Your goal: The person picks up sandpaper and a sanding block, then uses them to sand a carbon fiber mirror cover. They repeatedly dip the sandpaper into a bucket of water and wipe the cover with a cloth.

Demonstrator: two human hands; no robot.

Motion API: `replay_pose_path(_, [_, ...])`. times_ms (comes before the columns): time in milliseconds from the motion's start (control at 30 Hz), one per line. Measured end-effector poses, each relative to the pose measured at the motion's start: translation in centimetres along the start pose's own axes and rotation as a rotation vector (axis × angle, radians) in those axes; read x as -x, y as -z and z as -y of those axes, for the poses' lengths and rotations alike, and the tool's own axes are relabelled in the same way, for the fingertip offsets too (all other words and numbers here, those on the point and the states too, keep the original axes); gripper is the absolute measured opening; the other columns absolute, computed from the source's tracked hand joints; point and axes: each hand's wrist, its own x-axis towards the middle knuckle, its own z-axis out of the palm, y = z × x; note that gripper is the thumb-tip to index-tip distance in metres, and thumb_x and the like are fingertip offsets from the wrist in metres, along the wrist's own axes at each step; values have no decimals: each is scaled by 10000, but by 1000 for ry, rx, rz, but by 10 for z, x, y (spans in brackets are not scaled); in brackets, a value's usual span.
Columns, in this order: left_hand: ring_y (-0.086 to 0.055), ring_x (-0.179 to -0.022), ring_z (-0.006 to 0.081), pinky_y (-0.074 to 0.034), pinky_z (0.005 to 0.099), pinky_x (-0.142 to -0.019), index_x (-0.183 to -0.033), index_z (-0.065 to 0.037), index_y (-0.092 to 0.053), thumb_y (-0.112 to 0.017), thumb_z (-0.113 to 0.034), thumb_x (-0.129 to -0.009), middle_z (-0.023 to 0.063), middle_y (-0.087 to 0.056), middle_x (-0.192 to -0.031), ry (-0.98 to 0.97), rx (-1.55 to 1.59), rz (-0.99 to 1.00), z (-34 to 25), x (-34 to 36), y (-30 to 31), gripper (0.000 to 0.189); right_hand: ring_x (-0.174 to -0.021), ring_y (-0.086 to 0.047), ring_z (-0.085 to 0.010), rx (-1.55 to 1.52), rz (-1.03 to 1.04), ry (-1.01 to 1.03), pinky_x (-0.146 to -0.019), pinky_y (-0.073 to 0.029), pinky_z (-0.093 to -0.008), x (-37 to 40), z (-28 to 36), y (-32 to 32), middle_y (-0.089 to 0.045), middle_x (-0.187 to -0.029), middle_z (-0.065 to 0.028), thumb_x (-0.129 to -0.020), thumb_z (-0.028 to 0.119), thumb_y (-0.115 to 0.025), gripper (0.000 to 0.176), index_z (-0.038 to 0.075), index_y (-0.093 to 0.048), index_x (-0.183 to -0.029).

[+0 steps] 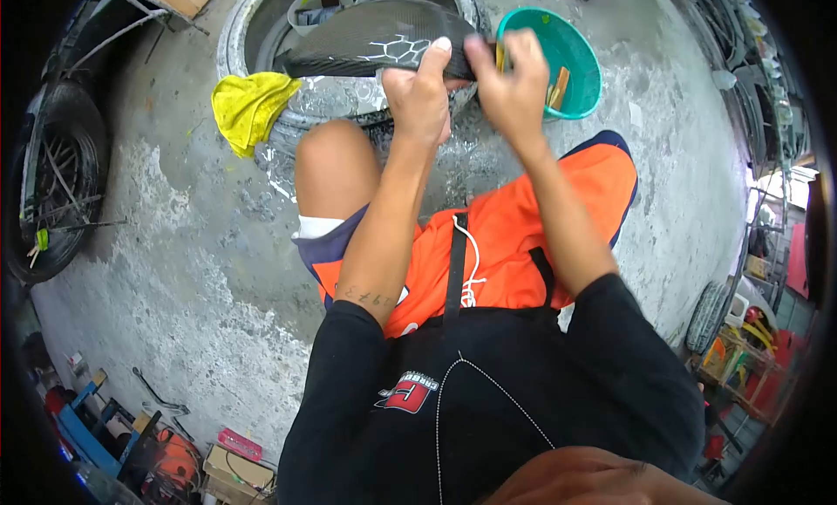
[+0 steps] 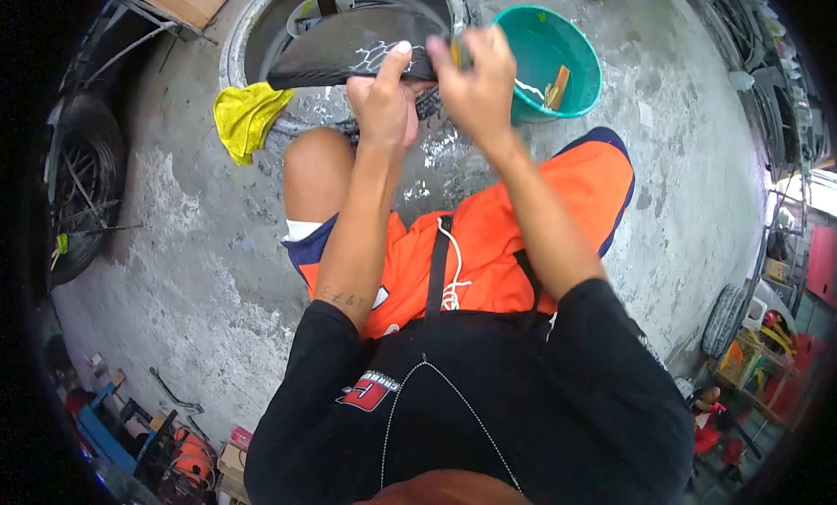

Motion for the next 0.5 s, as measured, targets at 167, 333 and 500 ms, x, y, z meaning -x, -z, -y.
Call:
replay_pose_path(167, [-714, -712, 203, -642, 353, -590, -928, 54, -689, -659, -42, -909, 121, -713, -898, 26, -17, 77, -10, -2, 3, 103, -731, -562, -350, 65, -47, -41, -642, -441, -429, -5, -1, -2, -568, -803, -177, -824, 164, -799, 246, -22, -639, -827])
replay_pose_path(333, [-723, -752, 246, -654, 426, -654, -963, 97, -657, -636, -16, -912, 163, -705, -938, 97, 136, 46, -13, 0, 2, 126, -757, -592, -260, -26, -47, 159, -659, -465, -353, 16, -3, 2, -612, -821, -134, -828, 100, -802, 187, -20, -681, -905])
replay_pose_path(500, [-738, -877, 289, -658, 461, -733, -1126, 77, -627, -602, -61, -955, 185, -707, -1043, 182, 132, 266, -23, -4, 3, 222, -606, -497, -286, 175, 70, -186, -598, -398, -458, -92, -116, -16, -551, -651, -164, -865, 283, -699, 330, -6, -581, -760])
